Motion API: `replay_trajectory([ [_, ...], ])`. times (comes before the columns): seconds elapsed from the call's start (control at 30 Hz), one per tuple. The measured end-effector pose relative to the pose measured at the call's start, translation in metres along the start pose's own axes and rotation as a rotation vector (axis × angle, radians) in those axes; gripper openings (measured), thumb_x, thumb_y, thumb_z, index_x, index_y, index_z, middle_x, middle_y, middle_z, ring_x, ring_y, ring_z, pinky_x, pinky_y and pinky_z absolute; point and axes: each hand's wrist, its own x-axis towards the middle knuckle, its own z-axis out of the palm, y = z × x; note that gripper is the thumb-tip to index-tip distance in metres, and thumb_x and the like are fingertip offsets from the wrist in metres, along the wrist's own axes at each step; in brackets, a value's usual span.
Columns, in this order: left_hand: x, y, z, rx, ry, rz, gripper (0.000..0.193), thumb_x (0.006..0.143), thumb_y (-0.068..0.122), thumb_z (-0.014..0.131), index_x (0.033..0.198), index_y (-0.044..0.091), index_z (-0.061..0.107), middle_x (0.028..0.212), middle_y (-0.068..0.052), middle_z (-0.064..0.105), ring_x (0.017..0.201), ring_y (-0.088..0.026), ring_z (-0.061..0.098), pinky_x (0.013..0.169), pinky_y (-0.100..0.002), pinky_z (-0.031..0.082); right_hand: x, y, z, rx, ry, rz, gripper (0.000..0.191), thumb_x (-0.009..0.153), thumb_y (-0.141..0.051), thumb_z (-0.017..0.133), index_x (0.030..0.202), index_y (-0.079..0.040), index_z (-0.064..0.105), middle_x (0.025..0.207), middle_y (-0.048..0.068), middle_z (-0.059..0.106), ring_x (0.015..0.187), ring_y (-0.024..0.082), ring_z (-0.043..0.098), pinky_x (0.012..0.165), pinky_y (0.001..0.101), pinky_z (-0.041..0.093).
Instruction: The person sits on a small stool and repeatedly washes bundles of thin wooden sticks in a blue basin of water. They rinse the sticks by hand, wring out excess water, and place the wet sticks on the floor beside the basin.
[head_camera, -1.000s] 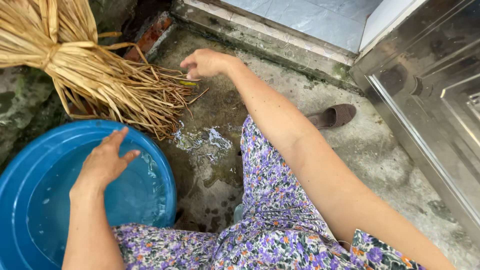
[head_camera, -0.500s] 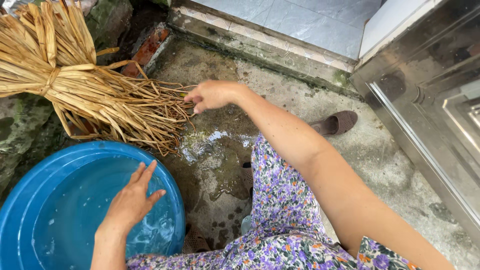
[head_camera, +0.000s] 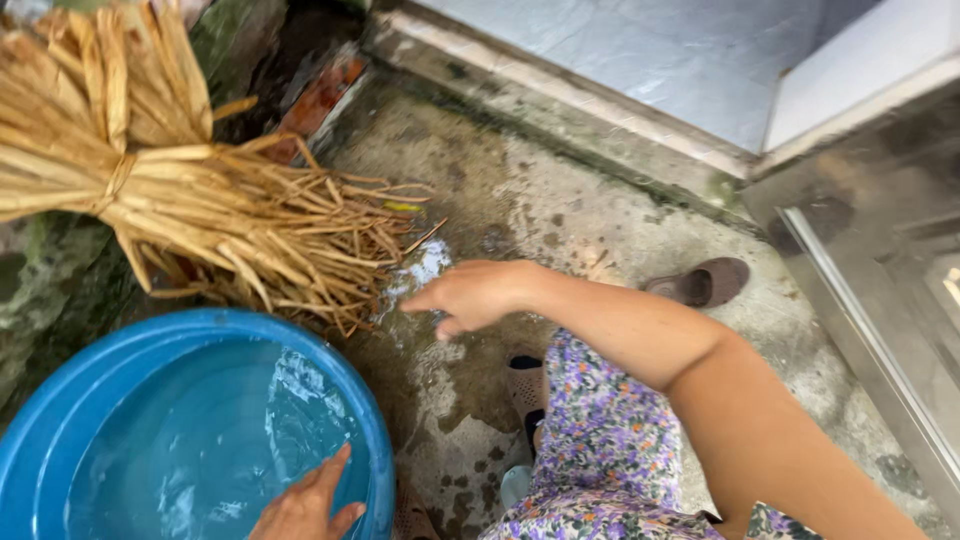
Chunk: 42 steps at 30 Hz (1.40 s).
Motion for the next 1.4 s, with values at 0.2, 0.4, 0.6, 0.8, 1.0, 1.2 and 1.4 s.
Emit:
replay_trajectory([
  [0.2,-0.002,-0.013,0.019,-0.051,0.008,0.112,0.094,0.089,0.054,0.073,0.162,0.028,0.020,0.157,-0.020,0.042,0.136,-0.037,0.048,0.111,-0.054,0.042,0.016,0.003,0.019,-0.122,-0.085,-0.130,0.074,0.091,-0.031,0.071,0.155,-0.015,0.037,0.156,0.016,0.042,0.141,0.034,0.043,0.118,0.0497,0.032],
  [0.4,-0.021,0.014,-0.009,-0.154,-0.169,0.015,0.088,0.096,0.052,0.069,0.163,0.030,0.016,0.163,-0.018,0.030,0.143,-0.038,0.035,0.115,-0.057,0.034,0.047,-0.003,0.017,-0.090,-0.204,-0.092,0.074,0.091,-0.032,0.070,0.154,-0.013,0.037,0.151,0.015,0.048,0.139,0.034,0.045,0.117,0.0494,0.031],
  [0.6,-0.005,0.057,-0.037,-0.522,0.240,0.244,0.075,0.083,0.032,0.079,0.147,0.017,0.043,0.146,-0.013,0.055,0.131,-0.034,0.057,0.108,-0.046,0.047,0.042,-0.023,0.014,-0.015,-0.208,0.036,0.071,0.093,-0.036,0.067,0.154,-0.018,0.038,0.151,0.011,0.050,0.141,0.030,0.045,0.119,0.0511,0.029],
  [0.8,0.041,0.094,-0.033,-0.749,0.428,0.106,0.067,0.089,0.022,0.072,0.150,0.021,0.045,0.149,-0.017,0.051,0.123,-0.037,0.061,0.100,-0.046,0.053,0.031,-0.014,0.046,0.191,0.060,0.229,0.080,0.089,-0.032,0.073,0.156,-0.017,0.032,0.160,0.012,0.033,0.146,0.034,0.033,0.118,0.0562,0.023],
  [1.0,0.025,0.127,0.003,-0.859,0.835,0.066,0.061,0.093,0.012,0.064,0.151,0.018,0.045,0.153,-0.017,0.047,0.126,-0.038,0.060,0.097,-0.043,0.056,-0.017,-0.031,0.097,0.512,0.729,0.292,0.075,0.094,-0.021,0.070,0.158,-0.016,0.032,0.163,0.015,0.031,0.141,0.036,0.047,0.112,0.0448,0.047],
  [1.2,-0.080,0.141,0.032,-0.682,0.691,0.145,0.064,0.090,0.009,0.067,0.149,0.017,0.046,0.150,-0.015,0.048,0.133,-0.039,0.052,0.101,-0.044,0.052,-0.107,-0.067,0.146,0.355,0.717,0.416,0.081,0.087,-0.012,0.071,0.158,-0.015,0.031,0.163,0.018,0.030,0.142,0.042,0.042,0.110,0.0447,0.046],
  [1.4,-0.168,0.117,-0.046,-0.518,0.608,-0.066,0.080,0.080,0.006,0.069,0.154,0.015,0.040,0.155,-0.020,0.037,0.134,-0.041,0.046,0.102,-0.046,0.048,-0.185,-0.078,0.099,0.443,0.926,0.835,0.091,0.082,-0.011,0.073,0.159,-0.012,0.024,0.159,0.026,0.023,0.144,0.047,0.032,0.117,0.0476,0.035],
])
